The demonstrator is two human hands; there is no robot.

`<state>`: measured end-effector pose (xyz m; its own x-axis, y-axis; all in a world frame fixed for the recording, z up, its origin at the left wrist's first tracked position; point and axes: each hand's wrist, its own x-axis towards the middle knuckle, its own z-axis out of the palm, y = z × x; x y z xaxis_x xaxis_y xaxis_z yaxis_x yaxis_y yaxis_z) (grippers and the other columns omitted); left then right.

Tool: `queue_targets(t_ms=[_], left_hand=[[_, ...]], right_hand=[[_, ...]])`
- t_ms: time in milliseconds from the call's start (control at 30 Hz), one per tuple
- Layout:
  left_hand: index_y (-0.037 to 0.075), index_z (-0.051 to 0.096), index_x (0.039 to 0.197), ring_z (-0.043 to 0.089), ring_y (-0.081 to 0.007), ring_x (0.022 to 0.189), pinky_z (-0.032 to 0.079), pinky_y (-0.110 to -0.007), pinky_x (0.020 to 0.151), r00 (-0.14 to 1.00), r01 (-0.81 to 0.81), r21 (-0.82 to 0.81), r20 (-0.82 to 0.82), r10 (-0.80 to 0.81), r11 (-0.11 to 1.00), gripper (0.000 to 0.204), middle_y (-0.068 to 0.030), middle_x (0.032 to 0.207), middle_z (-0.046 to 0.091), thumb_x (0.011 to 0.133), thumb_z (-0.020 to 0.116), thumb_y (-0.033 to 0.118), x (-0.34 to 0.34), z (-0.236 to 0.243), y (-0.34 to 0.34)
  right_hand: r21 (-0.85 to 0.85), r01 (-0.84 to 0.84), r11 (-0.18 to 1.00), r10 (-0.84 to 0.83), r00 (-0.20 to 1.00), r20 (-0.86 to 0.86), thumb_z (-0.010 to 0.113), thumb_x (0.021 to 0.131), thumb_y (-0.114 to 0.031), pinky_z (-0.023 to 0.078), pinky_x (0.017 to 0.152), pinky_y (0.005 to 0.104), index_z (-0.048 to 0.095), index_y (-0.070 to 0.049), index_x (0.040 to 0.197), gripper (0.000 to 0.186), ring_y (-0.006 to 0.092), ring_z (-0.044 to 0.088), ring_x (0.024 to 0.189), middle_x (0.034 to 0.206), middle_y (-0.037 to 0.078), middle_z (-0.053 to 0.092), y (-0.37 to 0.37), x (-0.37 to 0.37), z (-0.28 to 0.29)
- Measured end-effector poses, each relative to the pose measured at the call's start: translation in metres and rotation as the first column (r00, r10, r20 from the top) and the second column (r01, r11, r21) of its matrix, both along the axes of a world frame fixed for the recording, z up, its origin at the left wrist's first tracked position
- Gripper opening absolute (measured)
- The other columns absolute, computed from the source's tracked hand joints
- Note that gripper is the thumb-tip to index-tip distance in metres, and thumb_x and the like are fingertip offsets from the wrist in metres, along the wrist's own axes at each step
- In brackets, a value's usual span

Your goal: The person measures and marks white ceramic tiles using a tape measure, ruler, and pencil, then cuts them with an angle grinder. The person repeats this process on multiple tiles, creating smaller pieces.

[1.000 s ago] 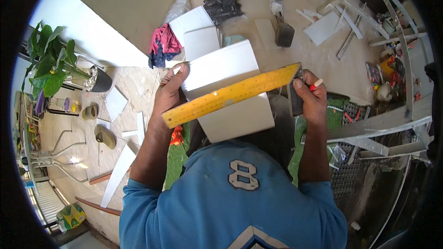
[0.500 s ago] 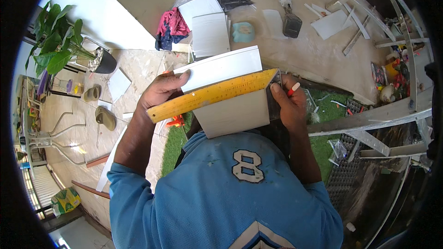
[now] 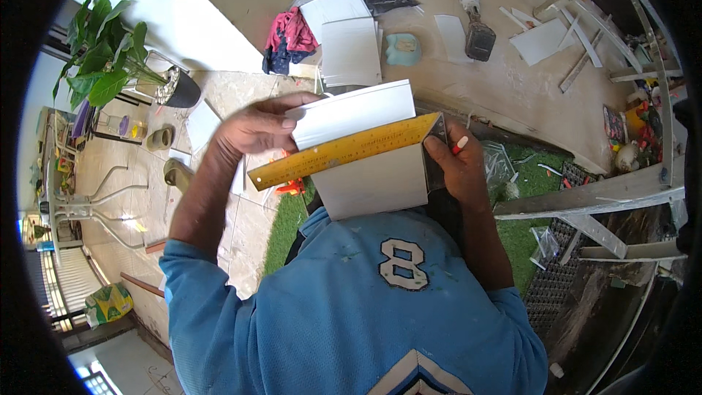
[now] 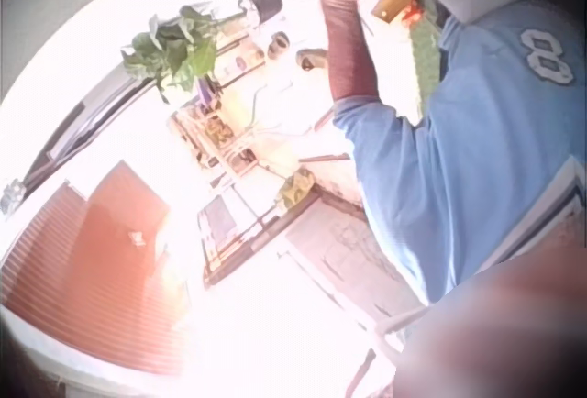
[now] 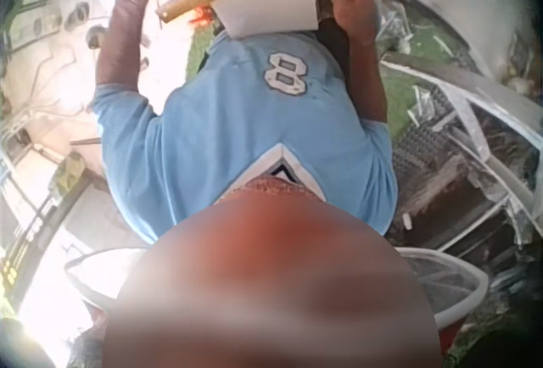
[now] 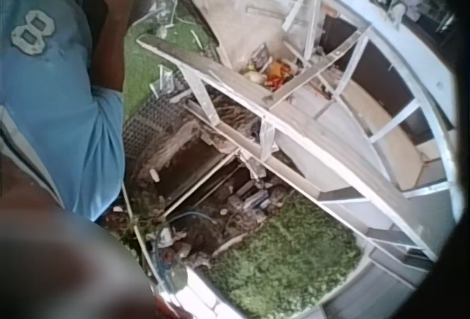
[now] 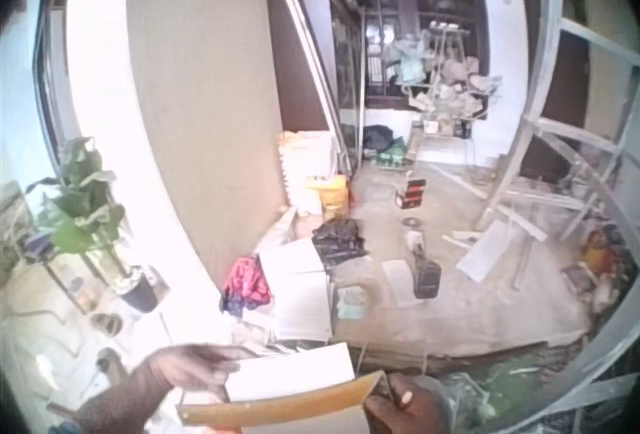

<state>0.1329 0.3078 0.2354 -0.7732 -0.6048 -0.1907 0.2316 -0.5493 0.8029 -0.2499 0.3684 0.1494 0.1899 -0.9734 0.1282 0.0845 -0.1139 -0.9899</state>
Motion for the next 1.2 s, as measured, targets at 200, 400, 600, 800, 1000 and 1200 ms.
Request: queue_targets(t_ms=[200,400,600,800,1000,1200], left_hand=[[0.002,0.063,0.154,0.069,-0.0322,0.133,0.054,-0.043,0.117,0.514,0.559,-0.465,0.844,0.153,0.687,0.068,-0.0219,0.145,0.071,0.109,0.068,0.052,-0.018,0.045,-0.045],[0.005,0.064,0.155,0.066,-0.0297,0.137,0.049,-0.042,0.119,0.479,0.583,-0.416,0.87,0.119,0.698,0.066,-0.0188,0.148,0.07,0.11,0.065,0.053,-0.061,0.064,-0.044],[0.002,0.052,0.162,0.064,-0.0306,0.14,0.052,-0.046,0.122,0.649,0.628,-0.483,0.757,-0.069,0.609,0.072,-0.02,0.153,0.066,0.102,0.081,0.027,-0.065,0.06,-0.038],[0.001,0.051,0.162,0.064,-0.0299,0.14,0.055,-0.047,0.12,0.65,0.571,-0.431,0.757,-0.065,0.698,0.071,-0.0189,0.154,0.065,0.1,0.081,0.016,-0.063,0.054,-0.035],[0.001,0.052,0.161,0.065,-0.0287,0.139,0.056,-0.047,0.119,0.685,0.557,-0.458,0.724,-0.073,0.693,0.069,-0.0195,0.154,0.065,0.1,0.081,0.016,-0.064,0.045,-0.033],[0.005,0.052,0.163,0.066,-0.0301,0.138,0.056,-0.047,0.118,0.67,0.547,-0.446,0.741,-0.051,0.708,0.068,-0.0185,0.155,0.064,0.102,0.079,0.017,-0.067,0.042,-0.03]], right_hand=[[0.007,-0.006,1.0,0.007,0.999,-0.053,0.069,0.111,-0.017,0.055,0.093,0.0333,0.071,0.001,0.129,0.026,0.0125,0.066,0.102,0.111,0.007,0.074,-0.001,0.005,0.0],[0.032,0.052,0.998,-0.054,0.997,0.049,0.067,0.112,-0.021,0.054,0.094,0.0338,0.071,0.001,0.13,0.029,0.0132,0.065,0.102,0.111,0.007,0.074,0.003,0.009,0.007],[0.019,0.082,0.996,-0.081,0.996,-0.024,0.063,0.114,-0.022,0.051,0.098,0.034,0.071,0.002,0.131,0.03,0.0135,0.064,0.105,0.113,0.006,0.073,0.001,0.002,0.019],[-0.035,0.048,0.998,-0.047,0.998,0.029,0.062,0.113,-0.019,0.049,0.102,0.0338,0.07,0.002,0.131,0.029,0.0143,0.063,0.108,0.114,0.006,0.073,-0.01,0.006,0.018],[-0.014,0.058,0.998,-0.057,0.996,0.07,0.062,0.113,-0.017,0.05,0.102,0.0332,0.07,0.002,0.132,0.028,0.0139,0.063,0.109,0.117,0.006,0.074,-0.014,-0.004,0.01],[0.028,0.005,1.0,-0.009,0.994,0.113,0.062,0.114,-0.017,0.051,0.101,0.0332,0.071,0.001,0.131,0.027,0.0127,0.064,0.108,0.116,0.006,0.074,-0.014,0.004,0.001]])
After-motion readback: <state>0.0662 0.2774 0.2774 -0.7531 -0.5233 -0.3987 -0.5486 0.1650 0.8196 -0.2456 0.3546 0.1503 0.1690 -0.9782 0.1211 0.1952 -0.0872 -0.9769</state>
